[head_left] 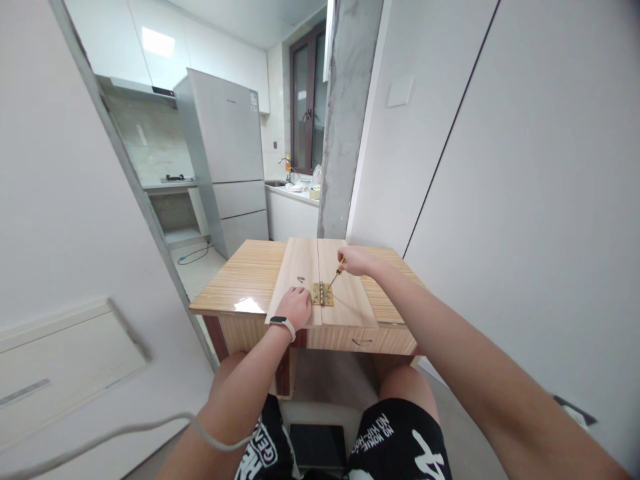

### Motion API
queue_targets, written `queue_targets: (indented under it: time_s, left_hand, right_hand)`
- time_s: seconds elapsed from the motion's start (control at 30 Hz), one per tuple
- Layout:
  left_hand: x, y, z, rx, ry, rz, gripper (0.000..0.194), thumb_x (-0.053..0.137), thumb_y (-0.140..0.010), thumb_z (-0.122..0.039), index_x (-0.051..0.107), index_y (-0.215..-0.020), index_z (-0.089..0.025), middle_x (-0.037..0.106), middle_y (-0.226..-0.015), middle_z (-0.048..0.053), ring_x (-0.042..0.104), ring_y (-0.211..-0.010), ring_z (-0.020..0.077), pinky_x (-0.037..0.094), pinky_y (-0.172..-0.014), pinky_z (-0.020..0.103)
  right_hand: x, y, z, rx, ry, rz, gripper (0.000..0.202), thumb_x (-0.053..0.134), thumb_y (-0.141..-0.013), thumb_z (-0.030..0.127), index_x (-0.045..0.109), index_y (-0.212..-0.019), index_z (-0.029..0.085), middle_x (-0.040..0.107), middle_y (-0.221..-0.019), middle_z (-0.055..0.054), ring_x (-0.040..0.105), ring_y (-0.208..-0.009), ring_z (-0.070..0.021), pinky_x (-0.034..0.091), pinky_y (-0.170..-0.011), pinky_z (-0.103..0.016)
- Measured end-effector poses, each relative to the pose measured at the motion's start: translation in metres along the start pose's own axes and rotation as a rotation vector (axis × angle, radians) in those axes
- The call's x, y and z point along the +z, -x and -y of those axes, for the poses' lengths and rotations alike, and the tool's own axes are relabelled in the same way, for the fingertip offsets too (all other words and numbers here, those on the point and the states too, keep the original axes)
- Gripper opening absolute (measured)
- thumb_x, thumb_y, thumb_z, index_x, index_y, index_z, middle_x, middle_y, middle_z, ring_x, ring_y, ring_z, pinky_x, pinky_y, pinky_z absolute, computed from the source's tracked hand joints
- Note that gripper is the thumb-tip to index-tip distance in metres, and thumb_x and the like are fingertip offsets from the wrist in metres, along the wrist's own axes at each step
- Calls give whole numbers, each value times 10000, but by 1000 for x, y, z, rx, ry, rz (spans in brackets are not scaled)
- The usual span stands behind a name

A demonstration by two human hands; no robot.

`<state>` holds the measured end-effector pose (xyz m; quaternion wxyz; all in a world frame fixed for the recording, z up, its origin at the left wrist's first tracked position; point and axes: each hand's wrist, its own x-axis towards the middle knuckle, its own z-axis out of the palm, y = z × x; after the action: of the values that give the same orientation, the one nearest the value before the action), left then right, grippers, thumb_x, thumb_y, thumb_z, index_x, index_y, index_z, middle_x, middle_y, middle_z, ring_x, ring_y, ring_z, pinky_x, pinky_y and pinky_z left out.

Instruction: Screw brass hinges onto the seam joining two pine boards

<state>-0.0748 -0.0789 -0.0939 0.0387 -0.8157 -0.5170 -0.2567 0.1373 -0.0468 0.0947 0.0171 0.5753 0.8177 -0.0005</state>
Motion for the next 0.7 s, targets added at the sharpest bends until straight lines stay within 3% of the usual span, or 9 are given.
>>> queue_targets:
  time_s: [0.17,0.27,0.43,0.7]
  left_hand:
    - [0,0,0,9,-10,-13,240,454,-979,-183,686,-1041,-193,686,-1065,107,576,-1077,252,427,-999,410]
    - [0,0,0,14,-9,-20,238,449,-982,-182,682,-1024,-194,684,-1051,107,577,-1066,250,428,-997,407]
    - [1,0,0,15,-4,-18,223,461,-973,-183,679,-1020,-190,682,-1058,112,571,-1068,255,428,-999,410]
    - [4,1,2,9,-17,-16,223,464,-968,-174,677,-1032,-189,681,-1071,107,567,-1072,250,427,-1000,395]
  right_hand:
    - [8,-7,-5,63,-42,21,450,441,-1049,478,698,-1175,130,721,-1197,-179,683,-1061,-252,467,-815,-287]
    - [10,-10,-5,69,-12,12,534,332,-1074,479,709,-1166,112,701,-1240,-213,672,-1112,-277,466,-851,-311]
    - [8,-10,-2,70,30,35,366,458,-1044,354,725,-1126,119,717,-1202,-201,683,-1066,-268,463,-818,-304]
    - [7,-5,-9,-45,3,21,188,640,-929,185,692,-1110,192,737,-1147,-89,671,-986,-199,436,-726,-251]
